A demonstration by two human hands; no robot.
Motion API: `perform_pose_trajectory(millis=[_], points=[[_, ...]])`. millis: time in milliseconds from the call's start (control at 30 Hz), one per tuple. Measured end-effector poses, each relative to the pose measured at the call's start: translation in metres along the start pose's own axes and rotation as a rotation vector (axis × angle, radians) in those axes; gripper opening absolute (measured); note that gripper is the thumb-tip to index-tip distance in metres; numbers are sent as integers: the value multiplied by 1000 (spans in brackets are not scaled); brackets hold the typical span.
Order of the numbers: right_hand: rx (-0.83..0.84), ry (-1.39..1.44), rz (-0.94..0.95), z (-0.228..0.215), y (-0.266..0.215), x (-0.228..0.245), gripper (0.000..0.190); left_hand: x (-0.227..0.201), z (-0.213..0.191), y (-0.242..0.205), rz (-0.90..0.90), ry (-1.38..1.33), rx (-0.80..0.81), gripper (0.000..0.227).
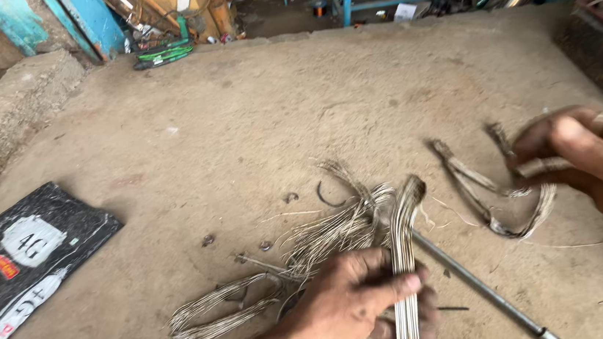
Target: The person sits on the floor and repeatedly picks up bundles of thin wire strands, aligns them, and places them into a metal can. The person handles the strands by hand, organizing them into neat bundles before depositing them.
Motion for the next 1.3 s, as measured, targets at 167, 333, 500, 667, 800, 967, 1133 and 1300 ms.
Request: perform_pose_trajectory(millis=[167, 333, 500, 667, 800, 967, 1133, 1300], points=[[430, -119, 450, 83, -84, -32, 45, -30, -8, -18, 29, 48, -432, 30], [770, -253, 381, 129, -100, -57, 53, -46, -20, -10, 21, 235, -620, 26], [750, -51, 163, 143, -46, -30, 40, -66, -8, 17, 198, 147, -334, 19], [721, 249, 212, 140, -26, -42, 33, -65, -14, 23, 128, 201, -311, 13], [745, 307, 232, 139, -18, -56, 34, -52, -21, 21, 63, 194, -368, 10], [724, 213, 256, 140, -14, -56, 31, -56, -21, 24, 127, 147, -309, 12], [732, 313, 238, 139, -10, -48, 33, -64, -24, 26, 186, 149, -313, 14], [689, 288, 305, 135, -10, -56, 31, -65, -27, 26, 174, 134, -325, 11]])
Point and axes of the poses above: each hand's wrist, its own y-axis towards the middle knuckle, its own z-axis out of the palm, x = y × z, the point moved 7 cm from there along y, towards the middle knuckle, and after that the axes turned 10 degrees about -y, right-handed, at the moved point
